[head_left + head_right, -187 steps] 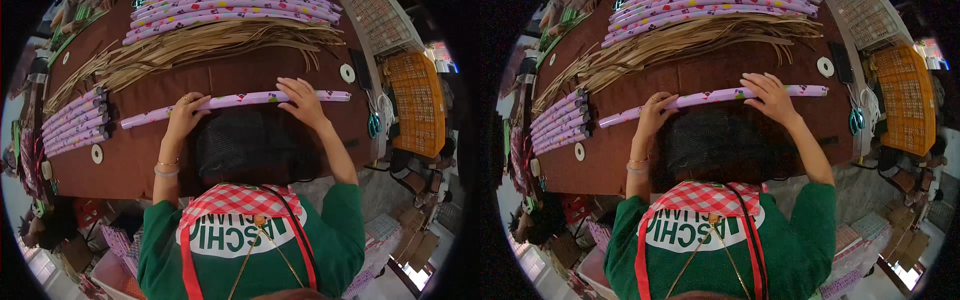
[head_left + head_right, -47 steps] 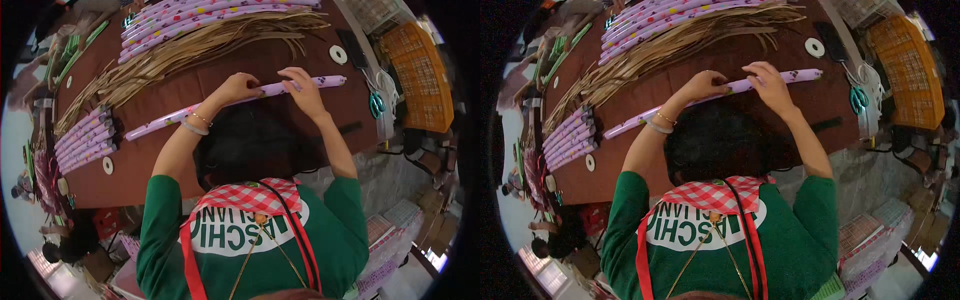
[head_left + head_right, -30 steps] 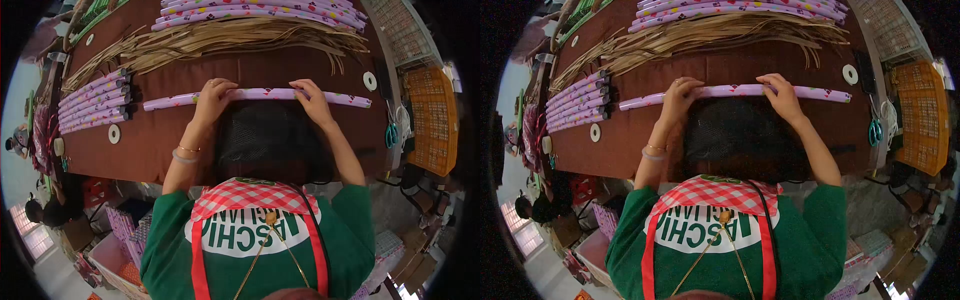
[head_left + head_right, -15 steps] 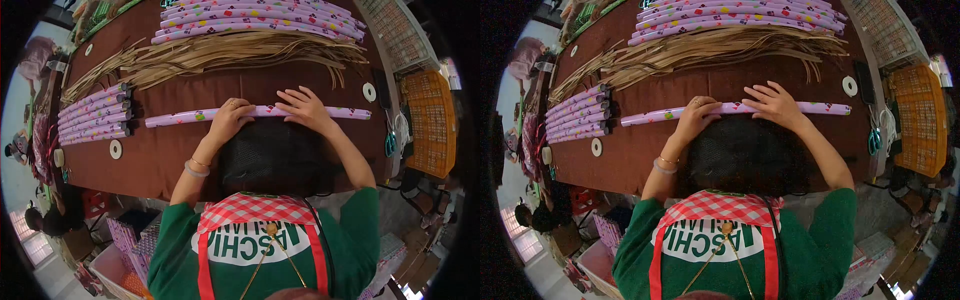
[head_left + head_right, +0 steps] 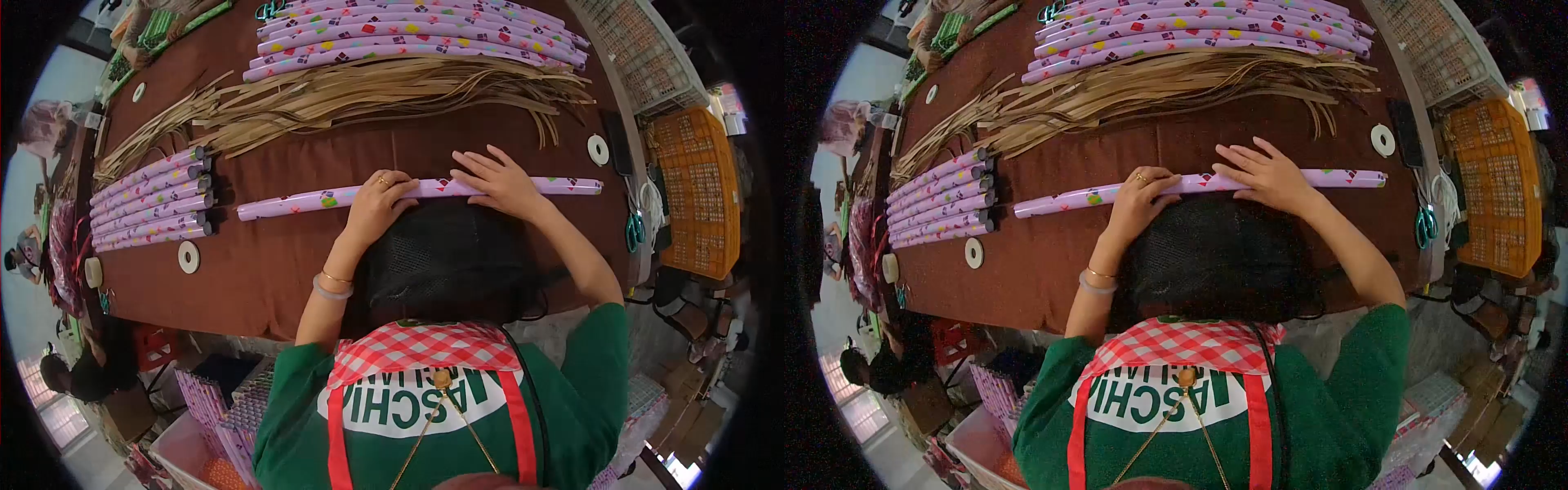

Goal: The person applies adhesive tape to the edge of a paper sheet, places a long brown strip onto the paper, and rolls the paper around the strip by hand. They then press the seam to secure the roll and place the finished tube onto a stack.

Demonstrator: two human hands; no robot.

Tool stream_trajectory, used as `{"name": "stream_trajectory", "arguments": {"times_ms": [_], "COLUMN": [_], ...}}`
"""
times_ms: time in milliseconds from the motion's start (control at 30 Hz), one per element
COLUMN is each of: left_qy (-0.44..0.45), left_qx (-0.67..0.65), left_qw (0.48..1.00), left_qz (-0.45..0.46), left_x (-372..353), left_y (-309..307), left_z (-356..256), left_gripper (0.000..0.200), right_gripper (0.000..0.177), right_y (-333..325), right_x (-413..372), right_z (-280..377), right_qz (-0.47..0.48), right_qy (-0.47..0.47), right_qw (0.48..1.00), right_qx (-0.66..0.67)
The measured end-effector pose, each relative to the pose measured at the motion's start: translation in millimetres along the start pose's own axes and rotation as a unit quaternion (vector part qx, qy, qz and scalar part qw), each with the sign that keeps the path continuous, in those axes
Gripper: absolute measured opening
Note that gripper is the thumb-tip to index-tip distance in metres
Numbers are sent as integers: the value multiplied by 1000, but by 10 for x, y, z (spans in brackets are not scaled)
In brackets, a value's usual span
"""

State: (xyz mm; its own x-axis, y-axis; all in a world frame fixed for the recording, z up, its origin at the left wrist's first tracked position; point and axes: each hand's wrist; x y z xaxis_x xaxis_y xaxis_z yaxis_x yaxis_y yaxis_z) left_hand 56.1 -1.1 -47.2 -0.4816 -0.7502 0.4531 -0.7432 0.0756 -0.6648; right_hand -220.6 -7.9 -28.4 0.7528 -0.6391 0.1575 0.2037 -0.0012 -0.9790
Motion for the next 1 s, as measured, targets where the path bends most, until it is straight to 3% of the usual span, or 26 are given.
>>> {"name": "stream_trajectory", "arguments": {"times_ms": [200, 267, 333, 400, 467, 733, 800, 833, 867, 933, 1000], "left_qy": [13, 19, 14, 14, 13, 14, 10, 2, 3, 7, 4], "left_qx": [4, 5, 16, 11, 9, -17, -23, -28, -20, -24, -29], "left_qw": [1000, 1000, 1000, 1000, 1000, 1000, 1000, 999, 1000, 1000, 999], "left_qz": [-7, -14, -12, -15, -14, -20, -19, -18, -19, -17, -19], "left_x": [14, 27, 3, 9, 12, 0, -2, 21, 22, 39, 14], "left_y": [31, 42, 53, 48, 58, 37, 35, 53, 48, 50, 57], "left_z": [16, 20, 17, 5, 19, 36, 41, 12, -3, -6, -18], "left_gripper": [32, 32, 32, 32, 32, 30, 30, 30, 31, 31, 32], "right_gripper": [52, 53, 53, 54, 55, 42, 40, 41, 41, 59, 59], "right_y": [-6, -39, -18, -27, 19, -22, -61, -41, -12, -87, -33], "right_x": [-125, -126, -20, 78, 106, 84, 64, 36, 47, 125, 181], "right_z": [-41, -50, 77, 128, 98, 102, 89, 60, 82, 178, 209], "right_qz": [-45, -19, -4, 16, 5, -2, 45, 8, 2, 13, 26], "right_qy": [-93, -107, 27, 35, -17, -62, -105, -117, -112, 6, 25], "right_qw": [990, 981, 1000, 999, 1000, 998, 989, 987, 987, 1000, 999], "right_qx": [-91, -158, 14, -8, -18, -26, -94, -114, -113, 12, 12]}}
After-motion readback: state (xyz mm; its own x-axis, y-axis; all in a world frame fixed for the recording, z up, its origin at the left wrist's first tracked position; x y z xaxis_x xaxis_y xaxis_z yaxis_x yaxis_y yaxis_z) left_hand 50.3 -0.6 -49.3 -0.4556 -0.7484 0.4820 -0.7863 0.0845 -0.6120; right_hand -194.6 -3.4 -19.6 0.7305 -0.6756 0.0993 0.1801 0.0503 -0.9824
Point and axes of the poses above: each hand's wrist, its own x-axis towards the middle knuckle, its own y-axis out of the palm, z = x × y
